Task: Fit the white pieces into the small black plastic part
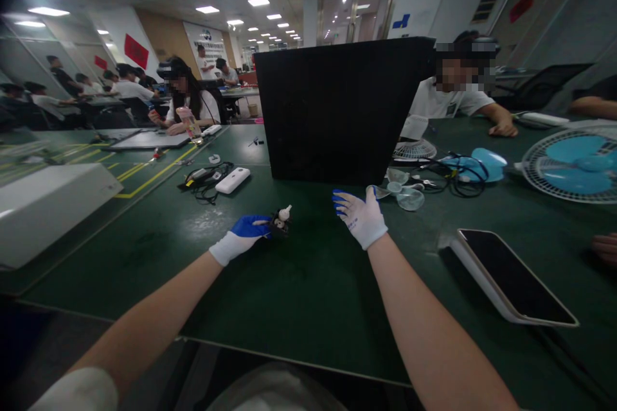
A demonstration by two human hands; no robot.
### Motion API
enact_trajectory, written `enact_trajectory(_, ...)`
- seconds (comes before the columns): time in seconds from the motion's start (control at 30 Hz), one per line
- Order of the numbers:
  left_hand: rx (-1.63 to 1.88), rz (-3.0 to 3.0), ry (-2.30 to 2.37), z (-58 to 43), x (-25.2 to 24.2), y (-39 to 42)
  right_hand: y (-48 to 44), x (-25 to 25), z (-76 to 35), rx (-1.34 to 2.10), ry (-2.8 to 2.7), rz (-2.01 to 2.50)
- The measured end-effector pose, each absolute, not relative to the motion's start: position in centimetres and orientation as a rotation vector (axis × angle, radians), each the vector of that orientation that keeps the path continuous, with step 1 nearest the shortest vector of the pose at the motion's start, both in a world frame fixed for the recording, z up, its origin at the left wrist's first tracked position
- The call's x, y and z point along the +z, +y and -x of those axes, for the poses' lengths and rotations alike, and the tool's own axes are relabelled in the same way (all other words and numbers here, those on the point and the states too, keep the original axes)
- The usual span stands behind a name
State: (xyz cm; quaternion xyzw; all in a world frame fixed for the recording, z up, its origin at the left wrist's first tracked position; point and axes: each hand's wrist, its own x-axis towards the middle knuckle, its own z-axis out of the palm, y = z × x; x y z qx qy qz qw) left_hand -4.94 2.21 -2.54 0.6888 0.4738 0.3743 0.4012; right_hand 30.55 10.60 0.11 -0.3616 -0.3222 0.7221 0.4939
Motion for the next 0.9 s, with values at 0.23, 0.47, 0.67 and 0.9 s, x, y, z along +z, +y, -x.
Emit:
enact_trajectory(0.23, 0.93, -1.717, 1.245, 4.8, -2.1, 2.0, 10.8, -0.1, -30.7, 1.747, -0.756, 0.912)
enact_trajectory(0.47, 0.956, -1.71, 1.232, 4.9, -2.5, 2.1, 10.7, 0.0, -30.6, 1.747, -0.762, 0.909)
enact_trajectory(0.67, 0.95, -1.69, 1.207, 5.0, -2.7, 2.3, 10.6, 0.2, -30.5, 1.738, -0.773, 0.889)
enact_trajectory(0.9, 1.001, -1.695, 1.191, 6.0, -3.5, 2.4, 10.7, 0.1, -30.5, 1.734, -0.758, 0.922)
